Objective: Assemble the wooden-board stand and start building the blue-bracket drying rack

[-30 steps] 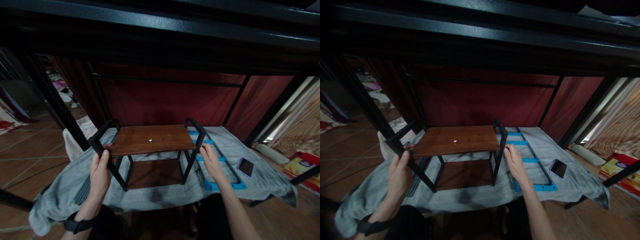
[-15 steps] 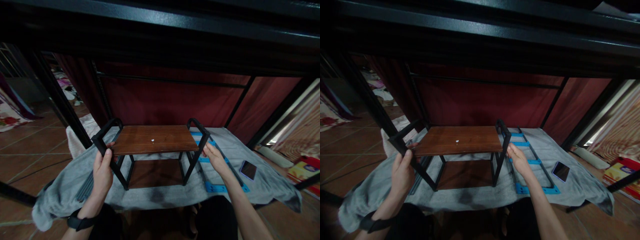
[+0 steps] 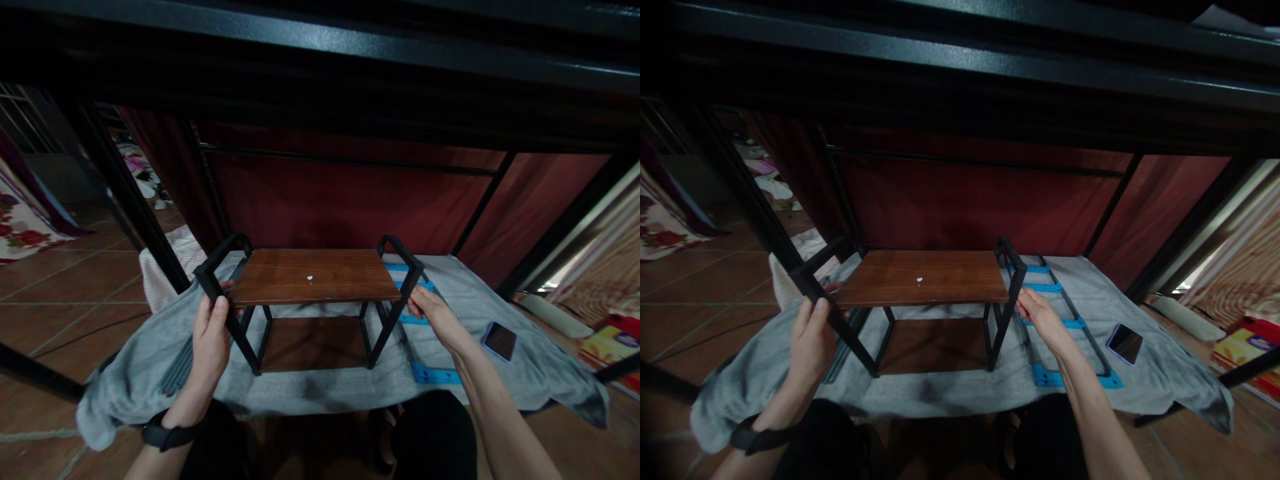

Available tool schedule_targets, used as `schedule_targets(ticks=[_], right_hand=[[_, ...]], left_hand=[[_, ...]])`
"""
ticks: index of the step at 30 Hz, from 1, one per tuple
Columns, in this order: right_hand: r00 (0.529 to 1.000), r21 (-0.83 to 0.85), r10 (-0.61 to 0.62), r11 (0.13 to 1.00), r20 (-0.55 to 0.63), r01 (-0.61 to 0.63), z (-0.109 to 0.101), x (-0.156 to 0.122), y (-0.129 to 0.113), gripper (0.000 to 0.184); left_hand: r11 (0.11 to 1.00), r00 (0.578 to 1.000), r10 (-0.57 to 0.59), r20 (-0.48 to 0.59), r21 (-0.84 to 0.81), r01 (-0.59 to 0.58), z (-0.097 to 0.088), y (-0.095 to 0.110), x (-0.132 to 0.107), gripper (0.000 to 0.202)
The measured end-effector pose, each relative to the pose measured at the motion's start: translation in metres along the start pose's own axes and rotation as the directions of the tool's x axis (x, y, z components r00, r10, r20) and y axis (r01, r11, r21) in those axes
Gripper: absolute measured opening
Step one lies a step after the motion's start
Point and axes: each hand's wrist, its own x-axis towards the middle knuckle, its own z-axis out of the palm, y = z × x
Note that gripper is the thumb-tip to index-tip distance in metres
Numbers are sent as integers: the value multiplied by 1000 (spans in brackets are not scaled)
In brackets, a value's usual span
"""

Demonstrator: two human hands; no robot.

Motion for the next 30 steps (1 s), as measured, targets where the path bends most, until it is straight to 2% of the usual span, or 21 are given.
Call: schedule_targets(ticks=[4, 6, 9, 17, 21, 25, 30], right_hand=[[995, -60, -6, 998, -100, 0, -3, 1, 9, 47], [992, -126, -54, 991, -113, 40, -6, 0, 12, 46], [986, -198, -124, 975, -109, 101, -9, -2, 16, 43], [983, -170, -168, 973, -71, 154, -10, -6, 20, 34], [983, -208, -163, 968, -86, 142, -13, -4, 20, 35], [983, -219, -168, 965, -74, 148, -12, -3, 20, 36], [986, -191, -147, 973, -78, 130, -10, -2, 26, 36]], left_hand=[[976, 997, 2, -82, -219, -20, -4, -8, 0, 31], [981, 995, -27, -101, -196, 6, -8, -11, 0, 27], [987, 994, -82, -68, -146, 71, -10, -9, -2, 24], [938, 990, -135, -37, -326, 116, -12, -2, -2, 24], [971, 995, -85, -60, -230, 69, -16, -8, 0, 25], [997, 994, 49, -97, -47, -54, -17, -8, -1, 24], [972, 973, 199, -115, 152, -181, -15, -8, -5, 21]])
